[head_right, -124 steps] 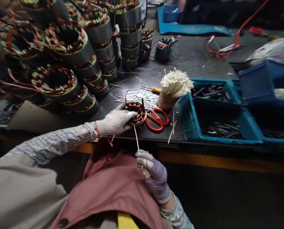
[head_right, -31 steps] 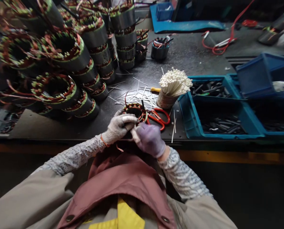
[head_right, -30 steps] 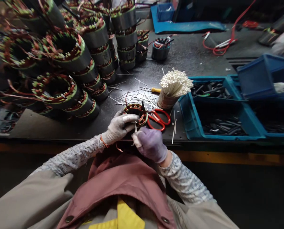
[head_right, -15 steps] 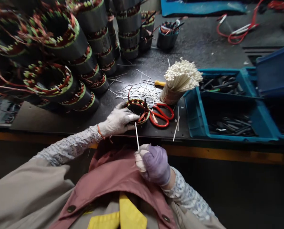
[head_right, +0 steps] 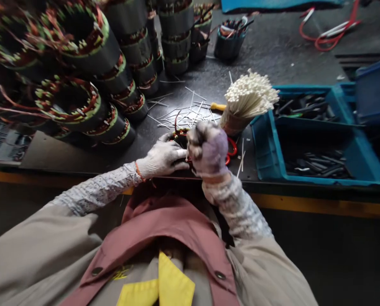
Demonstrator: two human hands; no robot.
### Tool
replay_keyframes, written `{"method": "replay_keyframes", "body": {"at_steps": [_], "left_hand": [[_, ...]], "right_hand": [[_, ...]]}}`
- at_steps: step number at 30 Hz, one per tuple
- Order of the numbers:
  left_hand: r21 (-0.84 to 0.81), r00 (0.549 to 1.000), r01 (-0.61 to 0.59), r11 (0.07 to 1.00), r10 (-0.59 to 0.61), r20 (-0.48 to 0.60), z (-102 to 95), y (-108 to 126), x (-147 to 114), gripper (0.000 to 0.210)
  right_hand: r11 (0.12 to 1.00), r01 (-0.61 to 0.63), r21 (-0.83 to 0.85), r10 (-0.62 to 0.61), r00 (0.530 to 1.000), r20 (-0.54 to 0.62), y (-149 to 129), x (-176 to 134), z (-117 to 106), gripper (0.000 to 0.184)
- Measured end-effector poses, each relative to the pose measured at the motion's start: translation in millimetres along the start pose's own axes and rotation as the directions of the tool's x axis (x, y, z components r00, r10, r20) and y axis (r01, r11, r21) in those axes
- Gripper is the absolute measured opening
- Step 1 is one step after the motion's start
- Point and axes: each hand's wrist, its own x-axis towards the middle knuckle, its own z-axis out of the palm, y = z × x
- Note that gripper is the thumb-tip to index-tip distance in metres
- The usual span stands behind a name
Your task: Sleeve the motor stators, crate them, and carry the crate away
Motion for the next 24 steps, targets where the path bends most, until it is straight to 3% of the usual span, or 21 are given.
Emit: {"method": "replay_keyframes", "body": {"at_steps": [1,3,4,6,8,10,12,14,17,21,22,24], "left_hand": [[0.000,1.000,-0.008,1.000,0.008,0.019,-3.4,0,-1,0.034],[0.012,0.999,-0.023,1.000,0.023,0.024,-13.4,2,-10,0.048],[0.037,1.000,-0.005,0.999,0.004,0.012,-19.5,3,-16,0.057],[0.115,0.994,0.104,0.988,-0.106,0.016,-31.9,10,-28,0.067],[0.189,0.956,0.237,0.953,-0.263,0.129,-42.7,20,-34,0.060],[0.238,0.890,0.271,0.933,-0.337,0.307,-51.7,30,-28,0.049],[0.266,0.849,0.236,0.934,-0.332,0.412,-60.7,34,-13,0.039],[0.282,0.847,0.158,0.946,-0.277,0.453,-70.3,31,4,0.028],[0.250,0.880,0.026,0.968,-0.141,0.454,-79.6,9,23,0.023],[0.185,0.924,-0.116,0.976,0.038,0.381,-68.3,-27,24,0.032],[0.172,0.923,-0.133,0.976,0.059,0.381,-63.3,-32,21,0.033],[0.155,0.915,-0.155,0.976,0.082,0.396,-55.8,-36,14,0.033]], "right_hand": [[0.991,0.102,-0.087,-0.108,0.991,-0.073,1,7,-1,0.033],[0.883,0.311,-0.351,-0.373,0.920,-0.122,11,3,-11,0.019],[0.782,0.404,-0.474,-0.501,0.861,-0.093,19,-8,-20,0.015],[0.585,0.524,-0.618,-0.664,0.748,0.005,40,-37,-42,0.024],[0.429,0.571,-0.700,-0.702,0.698,0.138,59,-60,-60,0.041],[0.286,0.595,-0.751,-0.676,0.681,0.282,73,-64,-65,0.052],[0.153,0.630,-0.761,-0.618,0.662,0.424,79,-48,-60,0.052],[0.068,0.676,-0.734,-0.535,0.645,0.545,79,-22,-53,0.036],[0.050,0.729,-0.682,-0.414,0.637,0.651,68,12,-53,0.020],[0.219,0.782,-0.583,-0.360,0.620,0.696,37,20,-77,0.020],[0.267,0.759,-0.594,-0.404,0.648,0.646,27,18,-84,0.023],[0.306,0.646,-0.700,-0.549,0.720,0.424,7,18,-98,0.028]]}}
